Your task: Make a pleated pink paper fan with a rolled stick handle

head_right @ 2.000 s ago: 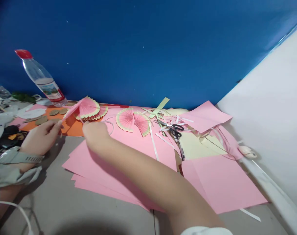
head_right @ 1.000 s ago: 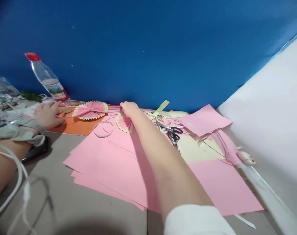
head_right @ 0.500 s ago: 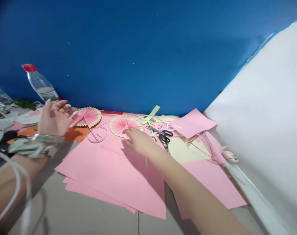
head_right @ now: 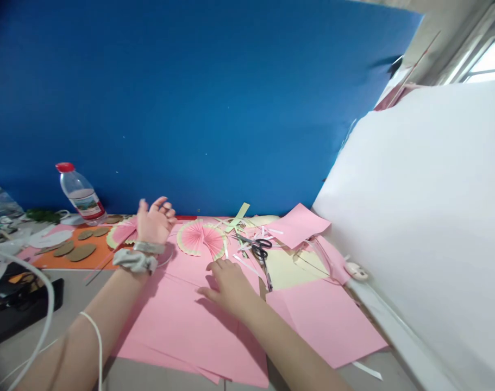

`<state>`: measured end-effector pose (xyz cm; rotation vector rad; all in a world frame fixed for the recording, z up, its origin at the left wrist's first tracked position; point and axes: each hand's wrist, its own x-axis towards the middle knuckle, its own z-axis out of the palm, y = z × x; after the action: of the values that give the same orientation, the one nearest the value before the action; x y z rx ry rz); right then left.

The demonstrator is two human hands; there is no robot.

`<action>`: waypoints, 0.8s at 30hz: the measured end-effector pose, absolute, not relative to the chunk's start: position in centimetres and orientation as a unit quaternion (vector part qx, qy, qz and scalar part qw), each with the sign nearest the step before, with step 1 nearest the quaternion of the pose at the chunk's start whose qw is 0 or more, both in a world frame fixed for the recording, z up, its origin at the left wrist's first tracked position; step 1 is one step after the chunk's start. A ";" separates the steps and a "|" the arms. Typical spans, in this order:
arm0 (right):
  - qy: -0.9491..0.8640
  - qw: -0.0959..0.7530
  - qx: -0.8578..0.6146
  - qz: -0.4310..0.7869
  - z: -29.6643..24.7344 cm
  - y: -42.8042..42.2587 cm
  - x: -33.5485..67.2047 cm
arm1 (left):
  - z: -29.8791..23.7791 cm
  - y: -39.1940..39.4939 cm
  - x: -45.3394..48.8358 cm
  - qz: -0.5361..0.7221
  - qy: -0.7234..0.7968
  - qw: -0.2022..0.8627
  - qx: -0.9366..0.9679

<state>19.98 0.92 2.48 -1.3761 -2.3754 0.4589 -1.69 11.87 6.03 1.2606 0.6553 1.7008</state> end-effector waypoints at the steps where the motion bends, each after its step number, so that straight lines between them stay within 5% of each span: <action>1: -0.838 0.180 -0.490 0.156 2.1 0.7 19.6 | 5.7 11.1 -0.4 0.660 0.279 0.432 0.548; 7: -0.821 0.199 -0.513 0.155 0.2 0.4 18.3 | 2.2 3.5 2.0 0.477 0.362 0.326 0.732; 15: -0.791 0.236 -0.527 0.200 -0.5 0.8 18.9 | -0.8 2.3 -2.0 0.474 0.494 0.181 0.706; 24: -0.656 0.296 -0.546 0.430 -0.2 1.1 19.6 | -1.3 3.0 -2.6 0.418 0.576 0.303 0.633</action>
<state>19.60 1.13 -0.16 -1.4521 -1.7447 1.1434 -2.65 2.97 -1.30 1.6785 1.5274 1.1071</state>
